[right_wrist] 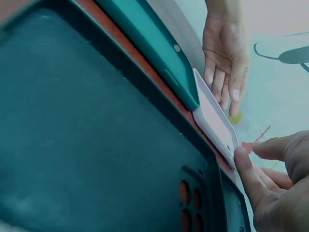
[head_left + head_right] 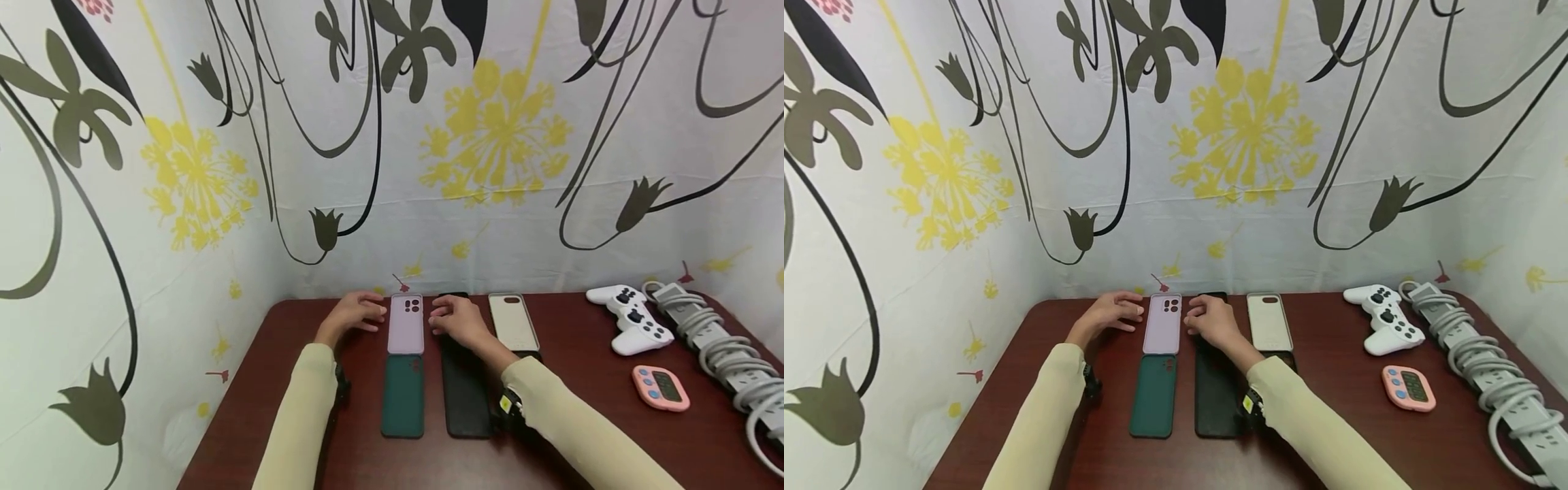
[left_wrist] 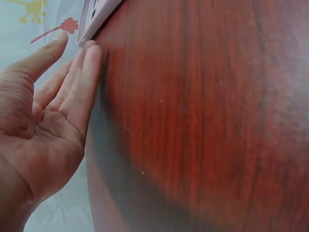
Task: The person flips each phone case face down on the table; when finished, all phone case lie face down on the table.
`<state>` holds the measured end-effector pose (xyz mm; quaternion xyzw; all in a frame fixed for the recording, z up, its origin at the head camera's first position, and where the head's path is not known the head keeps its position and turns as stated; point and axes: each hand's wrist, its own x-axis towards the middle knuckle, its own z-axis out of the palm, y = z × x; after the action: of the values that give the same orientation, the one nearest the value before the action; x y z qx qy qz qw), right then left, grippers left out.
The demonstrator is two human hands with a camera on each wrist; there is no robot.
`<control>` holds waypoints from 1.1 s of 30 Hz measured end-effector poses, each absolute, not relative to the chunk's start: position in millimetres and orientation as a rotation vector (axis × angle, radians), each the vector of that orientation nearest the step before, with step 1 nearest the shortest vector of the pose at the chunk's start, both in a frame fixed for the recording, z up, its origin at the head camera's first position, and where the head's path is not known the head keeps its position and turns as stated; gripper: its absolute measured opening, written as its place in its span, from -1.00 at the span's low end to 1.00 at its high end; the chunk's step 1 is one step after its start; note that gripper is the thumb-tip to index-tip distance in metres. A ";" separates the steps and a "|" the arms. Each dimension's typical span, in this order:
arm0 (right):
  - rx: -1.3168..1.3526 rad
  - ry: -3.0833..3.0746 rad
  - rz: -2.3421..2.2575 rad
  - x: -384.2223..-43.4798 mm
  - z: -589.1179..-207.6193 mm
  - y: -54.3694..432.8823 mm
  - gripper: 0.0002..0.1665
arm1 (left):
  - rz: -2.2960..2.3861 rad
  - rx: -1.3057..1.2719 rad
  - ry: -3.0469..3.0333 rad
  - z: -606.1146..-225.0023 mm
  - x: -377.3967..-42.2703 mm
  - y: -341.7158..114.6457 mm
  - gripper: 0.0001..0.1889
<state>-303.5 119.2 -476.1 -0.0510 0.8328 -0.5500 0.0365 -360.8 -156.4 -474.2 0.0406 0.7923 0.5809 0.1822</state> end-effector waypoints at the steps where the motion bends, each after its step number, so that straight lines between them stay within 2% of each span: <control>1: -0.154 2.589 -1.667 -305.8 -476.0 116.5 -0.49 | 1.635 0.112 2.244 -474.2 -362.2 -154.6 -0.51; 5: -0.130 2.713 -1.560 -312.4 -475.2 105.9 -0.55 | 1.612 0.112 2.231 -474.6 -367.9 -146.2 -0.50; 13: -0.125 2.849 -1.359 -322.5 -476.7 85.9 -0.56 | 1.547 0.083 2.268 -474.5 -373.9 -130.8 -0.47; 27: -0.073 2.974 -1.165 -322.6 -478.7 76.3 -0.71 | 1.501 0.078 2.308 -475.2 -373.5 -124.0 -0.45; 33: -0.087 3.019 -1.138 -322.9 -482.3 71.0 -0.69 | 1.484 0.078 2.365 -473.4 -366.4 -126.7 -0.45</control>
<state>-322.9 71.0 -482.3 -0.0270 0.9346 -0.3522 -0.0431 -366.4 -126.7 -473.4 0.0276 0.8340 0.5232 0.1733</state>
